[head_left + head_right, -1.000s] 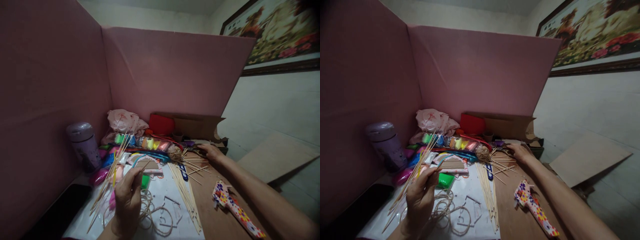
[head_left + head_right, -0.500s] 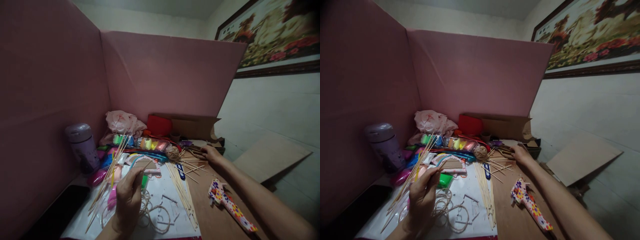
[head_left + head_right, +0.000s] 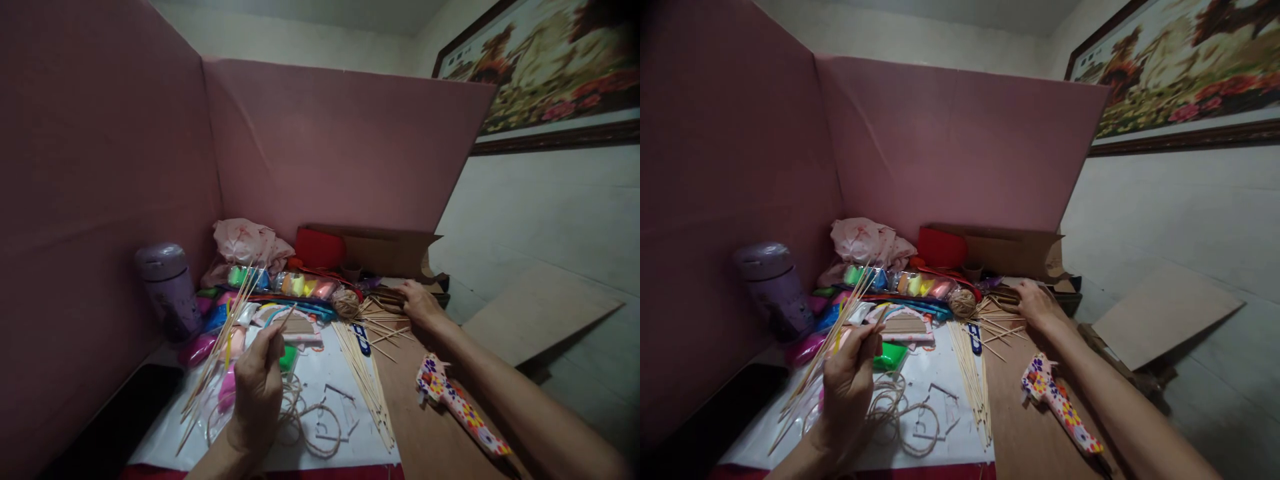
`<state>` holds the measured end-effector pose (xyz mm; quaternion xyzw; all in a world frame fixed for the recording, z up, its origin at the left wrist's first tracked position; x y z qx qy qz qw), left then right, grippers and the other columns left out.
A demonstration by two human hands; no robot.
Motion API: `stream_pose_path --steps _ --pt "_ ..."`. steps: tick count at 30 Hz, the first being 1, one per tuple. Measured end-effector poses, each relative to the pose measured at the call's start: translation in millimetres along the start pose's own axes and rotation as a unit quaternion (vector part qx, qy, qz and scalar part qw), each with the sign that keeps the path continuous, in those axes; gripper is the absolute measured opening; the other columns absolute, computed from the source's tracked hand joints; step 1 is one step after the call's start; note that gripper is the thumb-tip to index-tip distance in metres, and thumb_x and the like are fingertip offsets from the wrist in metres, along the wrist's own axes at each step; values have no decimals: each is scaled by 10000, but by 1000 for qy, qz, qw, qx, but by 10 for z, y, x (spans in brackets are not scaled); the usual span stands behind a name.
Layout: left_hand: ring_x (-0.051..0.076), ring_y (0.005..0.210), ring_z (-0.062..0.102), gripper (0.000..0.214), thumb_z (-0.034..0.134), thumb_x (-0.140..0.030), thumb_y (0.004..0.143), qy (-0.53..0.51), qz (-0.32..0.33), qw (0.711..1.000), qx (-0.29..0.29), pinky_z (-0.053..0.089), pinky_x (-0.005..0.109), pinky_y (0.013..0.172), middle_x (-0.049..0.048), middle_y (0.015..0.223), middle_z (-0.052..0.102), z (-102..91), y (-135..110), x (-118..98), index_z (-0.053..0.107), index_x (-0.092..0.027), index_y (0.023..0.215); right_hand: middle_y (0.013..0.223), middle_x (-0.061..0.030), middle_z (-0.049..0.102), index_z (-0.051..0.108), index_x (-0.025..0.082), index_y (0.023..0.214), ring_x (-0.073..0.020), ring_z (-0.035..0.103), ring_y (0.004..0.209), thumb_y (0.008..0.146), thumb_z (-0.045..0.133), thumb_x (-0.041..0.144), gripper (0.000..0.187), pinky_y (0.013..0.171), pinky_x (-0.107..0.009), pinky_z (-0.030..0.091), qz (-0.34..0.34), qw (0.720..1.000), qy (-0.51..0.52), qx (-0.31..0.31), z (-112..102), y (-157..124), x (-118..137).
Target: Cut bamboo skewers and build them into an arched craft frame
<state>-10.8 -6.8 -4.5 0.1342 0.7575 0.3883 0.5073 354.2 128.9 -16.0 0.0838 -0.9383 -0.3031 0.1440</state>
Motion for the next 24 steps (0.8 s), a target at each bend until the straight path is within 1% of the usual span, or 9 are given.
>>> stream_pose_path --steps 2,4,7,9,12,14,17,19,24 --pt "104 632 557 151 483 -199 850 -21 -23 1000 -3 455 212 595 5 714 605 -7 5 -20 603 -162 933 863 -91 641 704 165 824 -176 581 788 756 500 106 223 697 -260 416 12 999 5 38 -90 -71 186" --pt "111 685 562 127 486 -204 851 -40 -24 999 -6 458 228 657 7 735 602 -21 10 -75 599 -167 893 880 -83 645 688 172 835 -182 584 804 809 474 158 216 720 -283 433 11 998 43 40 -224 -177 483" --pt "124 768 566 97 497 -202 847 -83 -25 996 -20 448 250 732 19 804 620 -49 13 -154 590 -175 852 869 -62 647 671 193 818 -177 585 795 855 470 220 206 716 -296 444 -30 990 132 30 -432 -395 1087" --pt "121 755 570 82 505 -211 846 -143 -52 988 -23 449 242 707 19 807 626 -46 11 -162 579 -176 851 826 -55 646 667 195 802 -172 585 773 861 485 224 194 711 -298 445 -71 975 206 51 -520 -561 1513" --pt "114 682 572 90 518 -244 843 -240 -113 964 28 453 231 642 20 757 628 38 -5 -130 564 -167 836 851 -51 651 670 200 881 -166 584 803 875 494 229 179 721 -288 442 -111 951 278 76 -563 -784 2035" --pt "109 643 564 109 538 -262 831 -280 -136 947 73 450 226 612 21 726 629 112 -24 -113 570 -159 817 908 -56 654 654 199 947 -176 574 860 861 527 226 155 748 -293 433 -132 944 284 106 -510 -897 2276" --pt "97 586 546 129 572 -276 808 -304 -152 933 117 436 211 560 19 687 633 191 -50 -89 594 -150 791 774 -41 634 631 173 813 -160 558 727 826 559 171 74 638 -263 411 -121 944 281 125 -375 -992 2431" --pt "94 560 534 150 577 -291 802 -294 -155 932 144 432 213 543 26 694 651 224 -58 -65 620 -148 817 709 -23 609 602 170 740 -136 540 658 835 519 128 133 593 -240 391 -109 936 309 124 -293 -1021 2429" --pt "138 730 601 216 540 -302 819 -130 -97 973 165 451 247 667 58 815 693 203 -6 51 660 -159 928 698 -11 567 590 183 851 -124 519 618 886 467 220 133 581 -232 399 -41 928 371 13 -201 -1040 2157"
Point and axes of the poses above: each hand's wrist, its own y-axis towards the middle knuckle, its own z-axis out of the palm, x = y × z, the point moved 4 cm from there along y, towards the middle knuckle
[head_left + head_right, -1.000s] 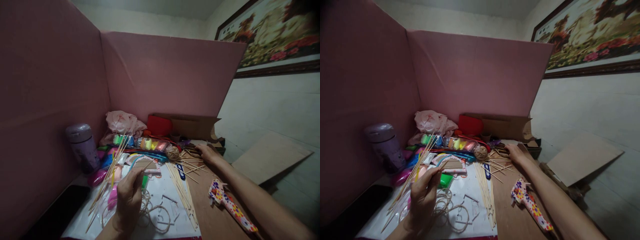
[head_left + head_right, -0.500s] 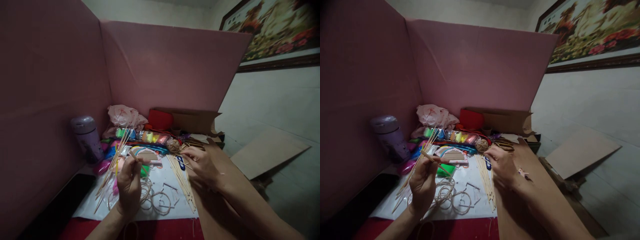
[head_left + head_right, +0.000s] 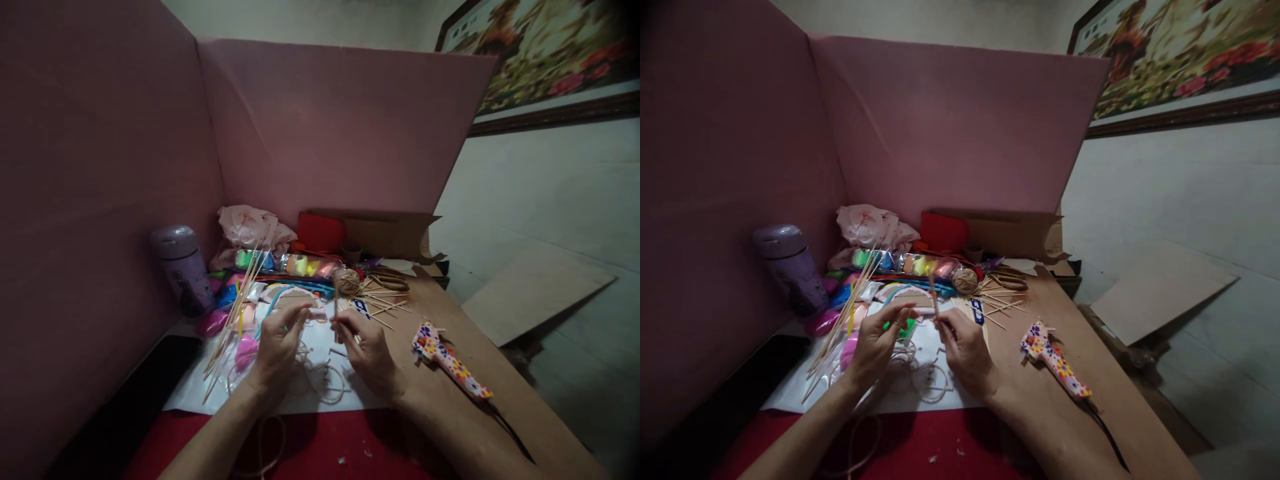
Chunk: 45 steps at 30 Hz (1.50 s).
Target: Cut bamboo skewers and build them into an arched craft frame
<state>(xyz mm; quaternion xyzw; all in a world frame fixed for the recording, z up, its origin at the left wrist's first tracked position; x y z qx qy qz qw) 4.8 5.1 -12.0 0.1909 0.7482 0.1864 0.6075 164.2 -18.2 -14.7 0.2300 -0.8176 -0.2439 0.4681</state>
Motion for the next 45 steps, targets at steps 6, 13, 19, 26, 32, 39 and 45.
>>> stream_pose_path --steps 6,13,19,26,32,39,45 --pt "129 645 580 195 501 -262 817 237 20 971 15 384 229 594 34 710 671 -173 116 41 672 -169 800 695 -4 568 574 186 853 -113 513 577 882 490 266 120 561 -235 415 27 998 33 -46 -31 -72 -209" --pt "107 552 494 294 504 -390 792 256 -50 955 143 328 214 528 -6 563 572 -363 226 28 651 -164 676 688 5 542 556 186 828 -104 508 575 894 471 269 136 565 -237 422 23 996 72 -44 0 -160 -128" --pt "153 640 550 281 685 -348 598 365 -85 865 334 294 223 514 2 699 637 -230 65 122 684 -223 850 674 9 522 541 190 836 -105 491 554 894 463 275 129 536 -241 412 21 992 94 -80 -29 -164 -200" --pt "219 725 608 155 545 -234 713 474 -41 801 364 311 268 553 83 764 677 1 -54 169 682 -181 760 651 10 530 532 184 770 -101 485 539 883 480 271 152 528 -236 409 24 993 90 -77 -20 -159 -210" --pt "209 676 600 200 480 -214 736 480 -20 789 383 328 270 544 97 734 673 63 -72 92 675 -171 729 658 6 545 554 181 815 -102 489 552 881 488 276 134 530 -230 417 22 993 87 -76 -18 -170 -192" --pt "224 708 613 218 460 -181 733 487 -4 792 368 365 284 575 113 771 680 82 -92 119 675 -177 770 656 14 536 557 181 819 -93 494 528 886 483 283 142 507 -225 417 33 988 136 -62 7 -171 -205" --pt "259 798 624 263 421 -102 728 565 -15 758 327 401 328 657 157 842 676 -2 -70 126 669 -149 801 658 9 541 566 180 860 -93 491 520 881 490 305 148 491 -221 419 41 988 134 -64 18 -176 -244"
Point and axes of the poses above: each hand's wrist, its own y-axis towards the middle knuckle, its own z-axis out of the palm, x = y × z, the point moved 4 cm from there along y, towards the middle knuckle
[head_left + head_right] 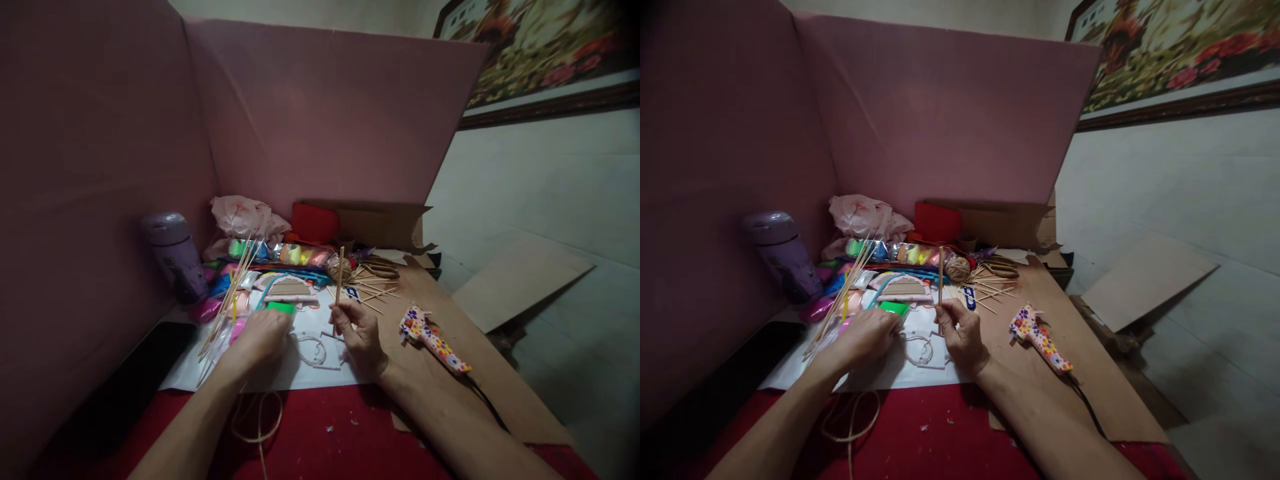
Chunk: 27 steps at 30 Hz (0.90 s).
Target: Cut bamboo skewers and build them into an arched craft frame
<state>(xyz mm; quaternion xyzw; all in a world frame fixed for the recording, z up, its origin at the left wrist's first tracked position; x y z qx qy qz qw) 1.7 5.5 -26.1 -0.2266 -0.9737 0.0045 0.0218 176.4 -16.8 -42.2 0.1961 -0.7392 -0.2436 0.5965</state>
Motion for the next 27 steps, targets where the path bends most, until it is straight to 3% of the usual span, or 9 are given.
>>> stream_pose_path --steps 8,12,16,19,22,24,27 --pt "278 842 623 307 369 -107 775 13 -59 998 -21 400 354 695 192 875 671 -88 -26 85 672 -115 828 643 6 540 586 176 847 -98 488 517 872 501 300 153 488 -219 415 -5 999 -28 17 6 -14 -8" --pt "245 833 621 260 426 -154 758 -43 -93 994 -22 393 323 701 129 859 684 -172 -39 164 679 -181 816 634 8 542 594 177 862 -101 489 516 870 503 295 149 494 -221 416 -7 999 -36 29 8 -33 -5" --pt "245 807 618 277 450 -182 751 -55 -124 989 -57 389 303 658 109 829 679 -270 -59 252 656 -213 933 633 5 548 601 178 864 -105 491 524 867 507 284 142 501 -227 412 -19 998 -42 33 16 -40 19" --pt "226 809 619 299 437 -158 755 -74 -104 988 -88 385 290 672 97 847 684 -262 -34 241 652 -216 955 629 5 553 604 178 860 -106 489 523 866 508 281 141 501 -228 407 -20 998 -41 33 18 -37 28" --pt "191 837 613 288 431 -157 769 -127 -32 986 -101 376 263 689 60 889 689 -190 8 151 671 -236 909 626 7 549 603 177 852 -105 486 523 864 512 276 135 502 -229 401 -16 998 -43 38 20 -31 23" --pt "198 815 612 244 450 -176 766 -121 -2 990 -69 373 268 678 66 839 689 -118 24 98 688 -221 800 631 5 552 602 177 840 -107 491 531 862 516 270 129 509 -232 400 -16 998 -44 43 21 -27 20" --pt "230 788 617 242 453 -182 759 -67 -10 998 -15 377 300 672 102 788 688 -57 15 81 690 -196 708 622 7 552 599 178 822 -111 503 539 862 517 270 130 513 -234 397 -13 998 -41 44 18 -23 16"
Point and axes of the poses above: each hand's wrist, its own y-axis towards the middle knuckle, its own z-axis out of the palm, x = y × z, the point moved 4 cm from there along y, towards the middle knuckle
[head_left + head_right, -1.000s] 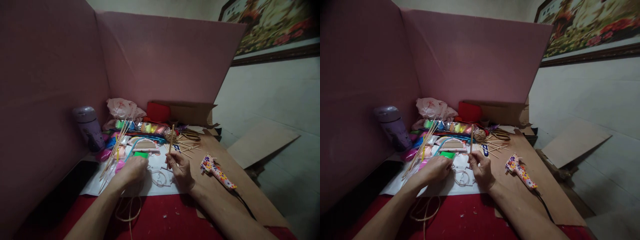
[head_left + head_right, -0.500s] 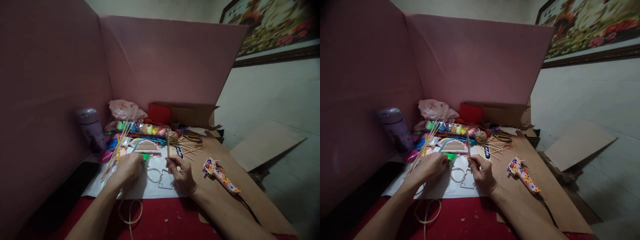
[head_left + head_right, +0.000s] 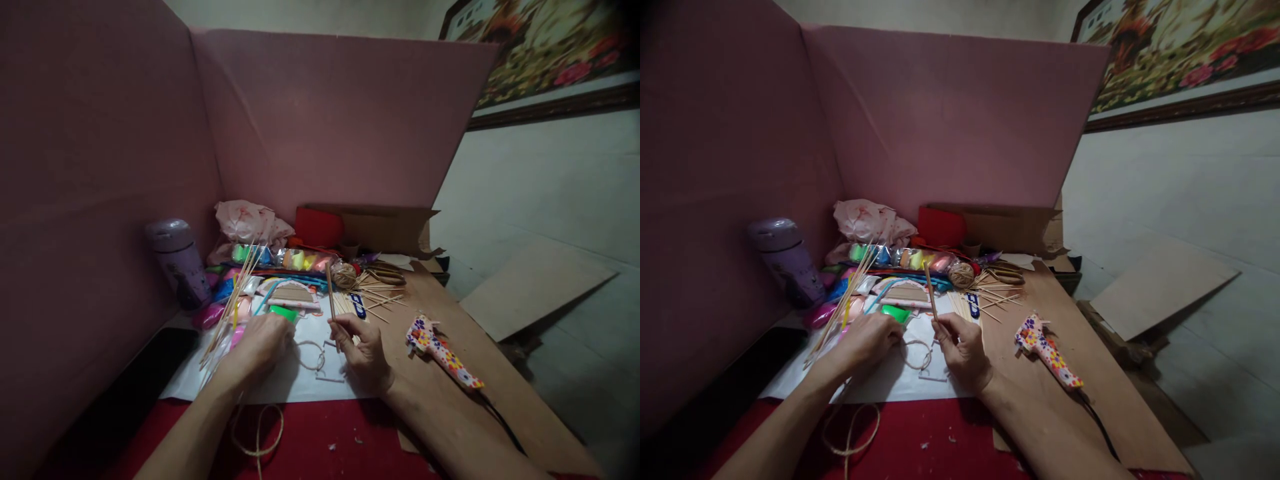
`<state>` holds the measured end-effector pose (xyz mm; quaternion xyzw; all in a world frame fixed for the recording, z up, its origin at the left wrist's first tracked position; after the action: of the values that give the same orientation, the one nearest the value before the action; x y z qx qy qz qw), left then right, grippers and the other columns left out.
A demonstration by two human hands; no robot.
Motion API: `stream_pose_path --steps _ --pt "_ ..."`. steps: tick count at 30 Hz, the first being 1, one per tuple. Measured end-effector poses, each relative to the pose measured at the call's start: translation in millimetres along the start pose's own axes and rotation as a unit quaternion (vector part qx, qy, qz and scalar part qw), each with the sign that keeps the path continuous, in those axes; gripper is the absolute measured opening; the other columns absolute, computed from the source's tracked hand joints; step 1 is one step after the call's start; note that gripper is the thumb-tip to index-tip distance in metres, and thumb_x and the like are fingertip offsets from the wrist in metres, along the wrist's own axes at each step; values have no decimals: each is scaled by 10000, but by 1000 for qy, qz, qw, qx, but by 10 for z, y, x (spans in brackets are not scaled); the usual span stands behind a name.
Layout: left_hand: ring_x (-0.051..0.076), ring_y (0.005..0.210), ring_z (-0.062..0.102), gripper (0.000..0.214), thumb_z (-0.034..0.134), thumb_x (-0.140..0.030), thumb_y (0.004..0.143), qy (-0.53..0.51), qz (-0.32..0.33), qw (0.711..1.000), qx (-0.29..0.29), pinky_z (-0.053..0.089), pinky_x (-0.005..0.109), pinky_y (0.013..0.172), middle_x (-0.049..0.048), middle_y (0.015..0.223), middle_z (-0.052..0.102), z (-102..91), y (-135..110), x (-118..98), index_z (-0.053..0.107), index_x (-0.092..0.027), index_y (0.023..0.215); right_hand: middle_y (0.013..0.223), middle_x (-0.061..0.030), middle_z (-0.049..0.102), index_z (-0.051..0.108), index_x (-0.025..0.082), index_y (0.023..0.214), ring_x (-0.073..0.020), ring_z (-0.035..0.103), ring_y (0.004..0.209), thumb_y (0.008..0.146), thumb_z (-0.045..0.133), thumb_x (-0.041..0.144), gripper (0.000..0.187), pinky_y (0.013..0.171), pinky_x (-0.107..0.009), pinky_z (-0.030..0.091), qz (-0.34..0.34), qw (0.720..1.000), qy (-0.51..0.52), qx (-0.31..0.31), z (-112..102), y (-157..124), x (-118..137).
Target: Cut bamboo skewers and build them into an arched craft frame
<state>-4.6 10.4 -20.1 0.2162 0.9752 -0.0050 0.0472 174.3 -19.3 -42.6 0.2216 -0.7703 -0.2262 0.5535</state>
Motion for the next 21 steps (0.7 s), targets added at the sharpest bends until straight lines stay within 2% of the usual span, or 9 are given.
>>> stream_pose_path --steps 5,8,12,15,17,19,21 --pt "257 834 626 282 431 -111 718 62 -53 996 21 398 329 689 145 864 694 -83 -43 40 696 -178 789 625 8 547 602 172 828 -107 492 537 859 524 264 124 520 -237 390 8 1000 -3 2 1 -6 -11" --pt "271 843 628 299 409 -89 715 88 -88 992 14 400 334 672 171 871 689 -117 -48 81 694 -147 786 622 10 546 604 170 829 -103 481 535 860 524 259 124 516 -231 382 10 1000 -3 4 5 -12 -12" --pt "256 815 628 257 467 -139 706 46 -85 995 4 388 312 642 127 840 695 -79 -22 109 708 -195 777 622 12 545 606 167 831 -98 479 533 858 524 255 123 516 -224 376 3 1000 -3 1 3 -11 -1" --pt "227 765 619 214 502 -194 725 -5 -68 997 -32 374 295 627 95 784 691 -50 13 87 711 -216 762 617 11 538 608 163 812 -96 474 529 859 521 260 138 519 -222 374 3 1000 -10 9 9 -5 6" --pt "201 713 605 200 514 -244 752 -74 -54 993 -71 370 284 618 82 725 675 -34 42 43 708 -200 771 622 8 542 609 162 800 -96 474 531 860 517 263 149 523 -221 374 4 1000 -14 17 15 0 19" --pt "161 646 578 227 529 -305 771 -222 -29 970 -98 370 259 593 57 670 646 -4 71 -32 698 -181 857 626 8 548 608 162 801 -91 472 523 865 509 266 157 520 -217 372 8 1000 -5 30 29 6 43" --pt "119 560 530 325 549 -365 769 -419 -1 902 -99 359 226 535 25 614 602 41 92 -128 660 -146 983 617 11 545 606 161 787 -86 466 511 872 496 274 179 510 -210 367 15 998 15 58 56 11 73"
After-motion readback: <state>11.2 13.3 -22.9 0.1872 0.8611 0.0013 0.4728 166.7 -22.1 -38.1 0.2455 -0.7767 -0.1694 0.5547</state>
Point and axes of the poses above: each hand's wrist, its own y-axis towards the middle knuckle, its own z-axis out of the palm, x = y × z, the point moved 4 cm from there along y, towards the middle knuckle
